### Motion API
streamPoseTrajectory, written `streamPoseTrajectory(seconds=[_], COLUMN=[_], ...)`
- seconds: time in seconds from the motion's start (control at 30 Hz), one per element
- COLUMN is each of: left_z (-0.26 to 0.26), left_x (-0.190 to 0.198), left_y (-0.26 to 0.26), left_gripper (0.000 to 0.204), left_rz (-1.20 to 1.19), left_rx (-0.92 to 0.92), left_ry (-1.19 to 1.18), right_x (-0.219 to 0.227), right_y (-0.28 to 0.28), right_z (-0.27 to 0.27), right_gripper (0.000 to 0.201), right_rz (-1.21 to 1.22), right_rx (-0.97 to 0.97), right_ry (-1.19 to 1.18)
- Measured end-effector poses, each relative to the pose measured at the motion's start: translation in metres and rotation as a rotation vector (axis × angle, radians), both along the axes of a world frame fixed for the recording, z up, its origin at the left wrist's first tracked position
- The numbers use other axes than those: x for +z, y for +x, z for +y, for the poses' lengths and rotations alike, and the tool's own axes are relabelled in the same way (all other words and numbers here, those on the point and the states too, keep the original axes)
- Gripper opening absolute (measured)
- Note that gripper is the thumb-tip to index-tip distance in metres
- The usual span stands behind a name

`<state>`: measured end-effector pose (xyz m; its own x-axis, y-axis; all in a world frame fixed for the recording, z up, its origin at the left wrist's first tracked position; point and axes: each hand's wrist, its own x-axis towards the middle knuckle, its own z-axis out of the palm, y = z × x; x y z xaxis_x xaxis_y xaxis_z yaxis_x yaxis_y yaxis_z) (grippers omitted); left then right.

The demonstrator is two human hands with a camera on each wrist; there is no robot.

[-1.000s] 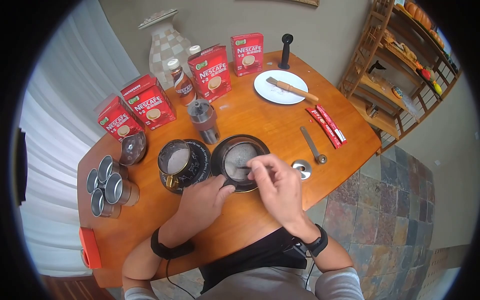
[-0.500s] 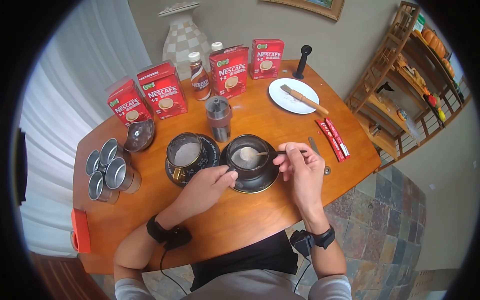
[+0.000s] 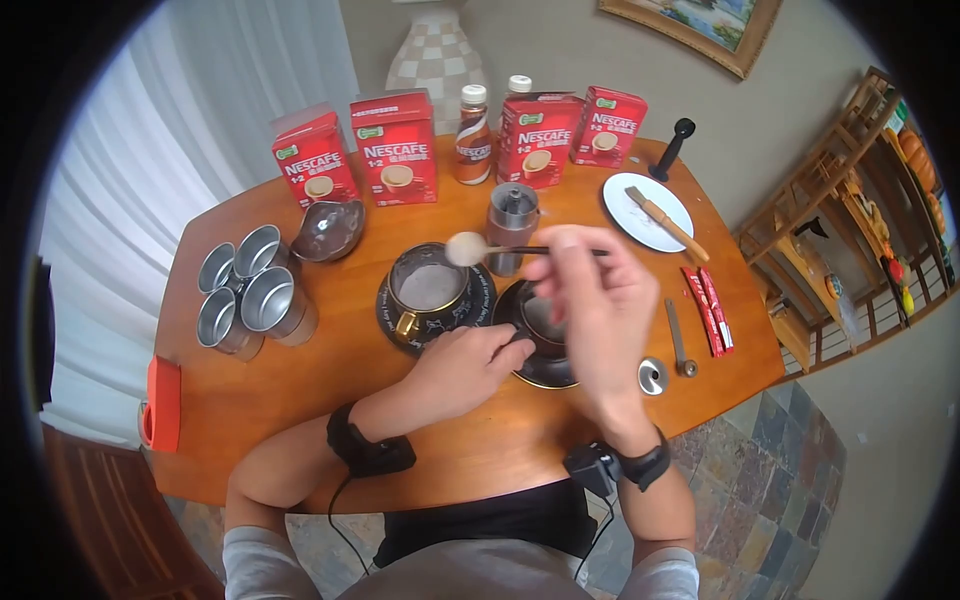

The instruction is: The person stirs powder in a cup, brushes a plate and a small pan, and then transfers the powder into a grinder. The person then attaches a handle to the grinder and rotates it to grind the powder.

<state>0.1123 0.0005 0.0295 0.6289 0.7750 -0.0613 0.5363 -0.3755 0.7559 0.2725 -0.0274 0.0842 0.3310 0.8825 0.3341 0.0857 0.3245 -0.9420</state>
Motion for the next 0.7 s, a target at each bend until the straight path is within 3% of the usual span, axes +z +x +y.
streamPoseTrajectory(seconds=[0.03,0.1,0.17,0.23,0.37,0.47,0.57,0.7], left_z=[0.000,0.003,0.001,0.007,0.011,0.002,0.007,0.006], left_x=[0.001,-0.002,-0.021,-0.031,-0.032,-0.023,-0.023,-0.032], left_y=[0.000,-0.001,0.001,0.002,0.001,0.003,0.003,0.001], left_gripper=[0.041,0.036,0.032,0.031,0.030,0.028,0.026,0.026], left_rz=[0.006,0.015,-0.204,-0.140,-0.100,-0.249,-0.069,-0.116], left_rx=[0.002,-0.030,0.009,-0.028,-0.065,0.018,-0.023,-0.032], left_ry=[0.008,0.053,0.143,0.117,0.077,0.112,0.071,0.125], right_x=[0.000,-0.024,-0.027,-0.028,-0.017,-0.017,-0.014,-0.016], right_y=[-0.014,-0.033,-0.039,-0.038,-0.040,-0.035,-0.029,-0.028], right_z=[0.004,0.024,0.029,0.035,0.030,0.026,0.029,0.025], right_gripper=[0.019,0.013,0.011,0.010,0.009,0.011,0.012,0.012], right_rz=[-0.045,-0.404,-0.701,-0.879,-0.861,-0.965,-0.971,-1.017], right_rx=[0.031,0.099,0.230,0.215,0.169,0.194,0.156,0.174], right_ry=[-0.007,0.219,0.252,0.294,0.407,0.394,0.420,0.401])
